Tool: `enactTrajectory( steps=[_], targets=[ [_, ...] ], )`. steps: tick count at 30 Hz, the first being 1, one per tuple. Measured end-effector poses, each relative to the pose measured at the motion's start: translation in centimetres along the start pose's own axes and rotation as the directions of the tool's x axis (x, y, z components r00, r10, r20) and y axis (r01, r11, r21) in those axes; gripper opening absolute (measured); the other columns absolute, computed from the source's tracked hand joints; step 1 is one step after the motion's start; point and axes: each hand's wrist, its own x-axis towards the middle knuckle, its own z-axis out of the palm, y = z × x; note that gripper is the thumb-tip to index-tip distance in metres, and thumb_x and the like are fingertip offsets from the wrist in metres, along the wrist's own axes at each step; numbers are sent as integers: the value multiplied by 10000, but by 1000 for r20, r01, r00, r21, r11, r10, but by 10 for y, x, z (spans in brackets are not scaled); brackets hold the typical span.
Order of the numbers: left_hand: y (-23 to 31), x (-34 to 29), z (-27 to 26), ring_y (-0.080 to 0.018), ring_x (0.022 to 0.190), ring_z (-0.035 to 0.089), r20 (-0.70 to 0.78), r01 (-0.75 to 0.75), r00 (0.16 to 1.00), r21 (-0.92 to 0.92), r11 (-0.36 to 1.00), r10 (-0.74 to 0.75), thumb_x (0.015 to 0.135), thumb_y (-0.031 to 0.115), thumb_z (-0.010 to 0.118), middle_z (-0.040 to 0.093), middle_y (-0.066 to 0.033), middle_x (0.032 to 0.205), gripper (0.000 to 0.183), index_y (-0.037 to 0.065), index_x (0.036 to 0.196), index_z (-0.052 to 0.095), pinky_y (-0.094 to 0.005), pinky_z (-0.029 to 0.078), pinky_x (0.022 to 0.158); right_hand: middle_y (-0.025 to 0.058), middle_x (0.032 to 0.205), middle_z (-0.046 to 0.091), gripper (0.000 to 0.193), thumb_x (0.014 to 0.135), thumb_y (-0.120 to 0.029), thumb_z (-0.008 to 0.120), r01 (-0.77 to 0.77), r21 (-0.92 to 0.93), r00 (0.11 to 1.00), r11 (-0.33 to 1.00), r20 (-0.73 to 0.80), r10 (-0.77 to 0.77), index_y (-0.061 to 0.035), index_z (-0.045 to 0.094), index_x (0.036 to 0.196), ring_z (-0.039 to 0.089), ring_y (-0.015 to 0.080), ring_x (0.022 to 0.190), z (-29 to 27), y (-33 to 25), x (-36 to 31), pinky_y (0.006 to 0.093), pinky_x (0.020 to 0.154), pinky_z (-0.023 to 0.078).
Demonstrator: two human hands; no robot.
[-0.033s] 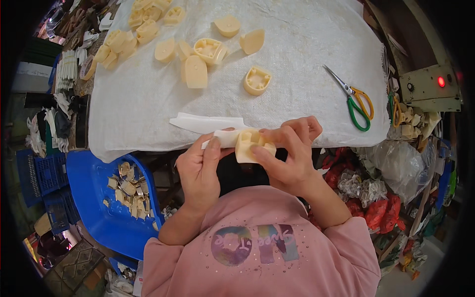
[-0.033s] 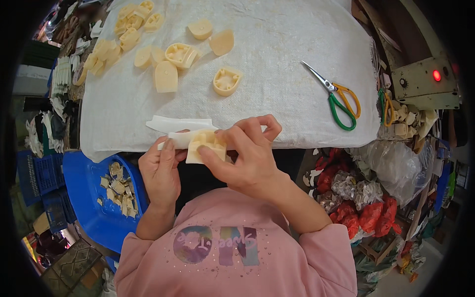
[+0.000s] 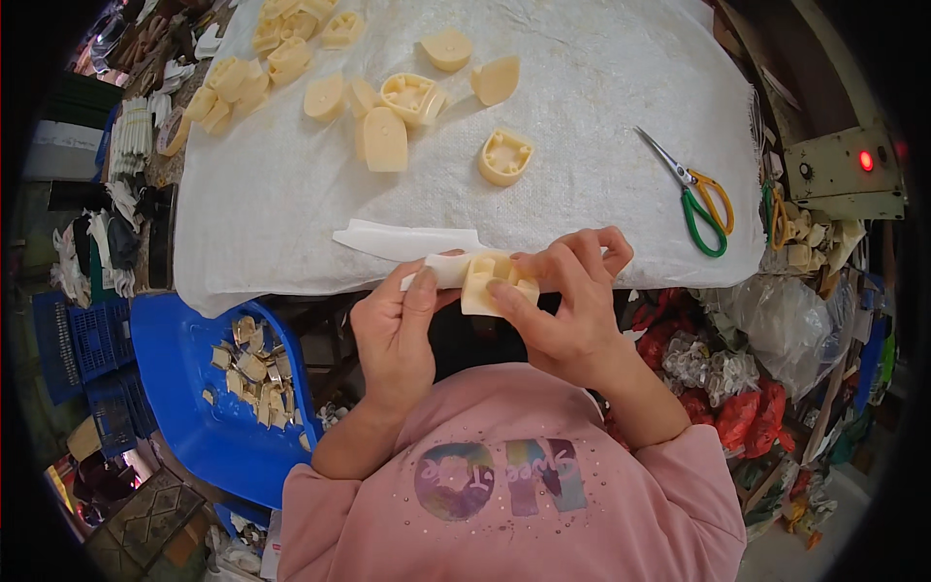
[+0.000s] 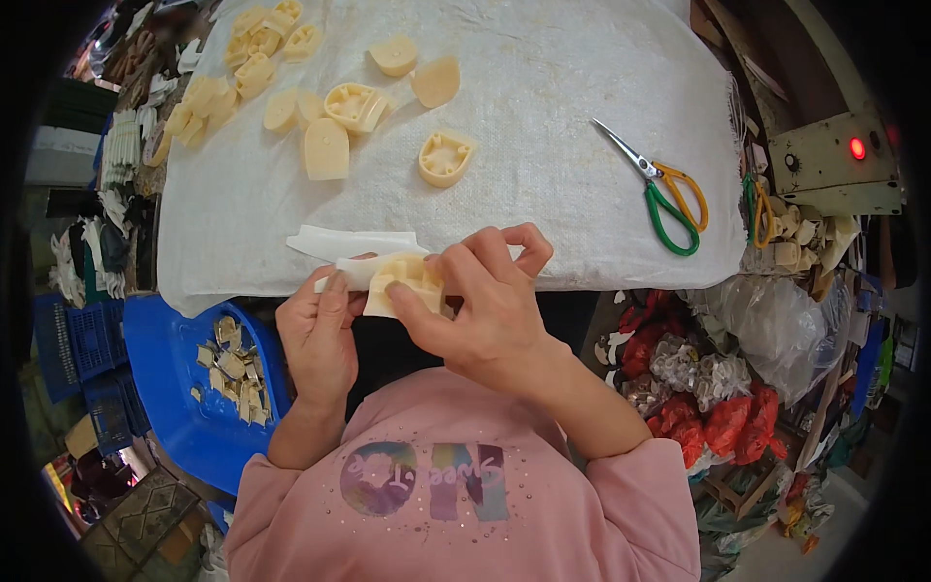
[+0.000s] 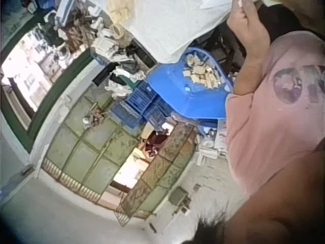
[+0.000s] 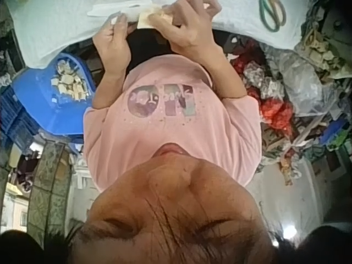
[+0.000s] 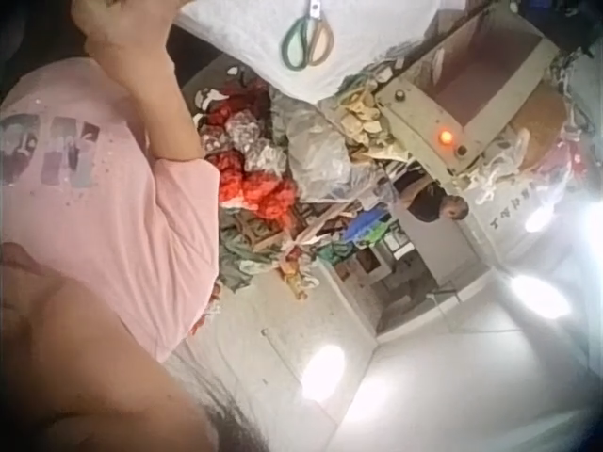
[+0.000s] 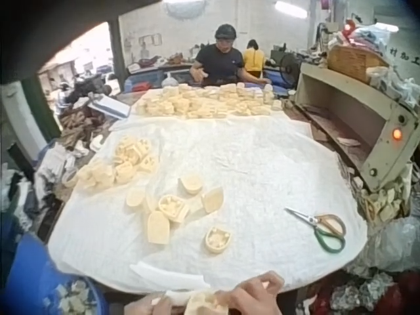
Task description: The recorder is assembling and trimming small beige plastic or rubber shoe components, fitting pieces together and using scissors to trim excess material.
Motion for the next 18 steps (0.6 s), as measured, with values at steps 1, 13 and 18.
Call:
enactTrajectory(
  steps=[1,13,18],
  targets=[
    [-1,0,1,-171,895,621,16,19,1000,-8,1000,-19,975,159,437,641,-148,987,318,-103,1084,581,-290,520,818,15,828,522,399,598,-98,665,-2,3,1000,1000,1,2,-207,601,977,459,205,737,-2,-1,1,421,720,251],
    [-7,-3,12,-163,949,600,111,205,972,20,979,-206,979,165,436,626,-144,1044,330,-90,1145,564,-292,503,869,59,758,411,316,617,-55,638,-173,-1,920,985,358,162,-152,581,912,457,232,749,-9,2,-1,412,716,264],
    [-12,-1,15,-164,960,597,135,299,944,31,954,-300,982,159,422,619,-138,1062,334,-85,1175,544,-298,508,871,62,738,423,247,663,-38,615,-214,27,902,976,389,187,-132,556,884,478,228,713,-7,4,-6,425,720,275]
  ],
)
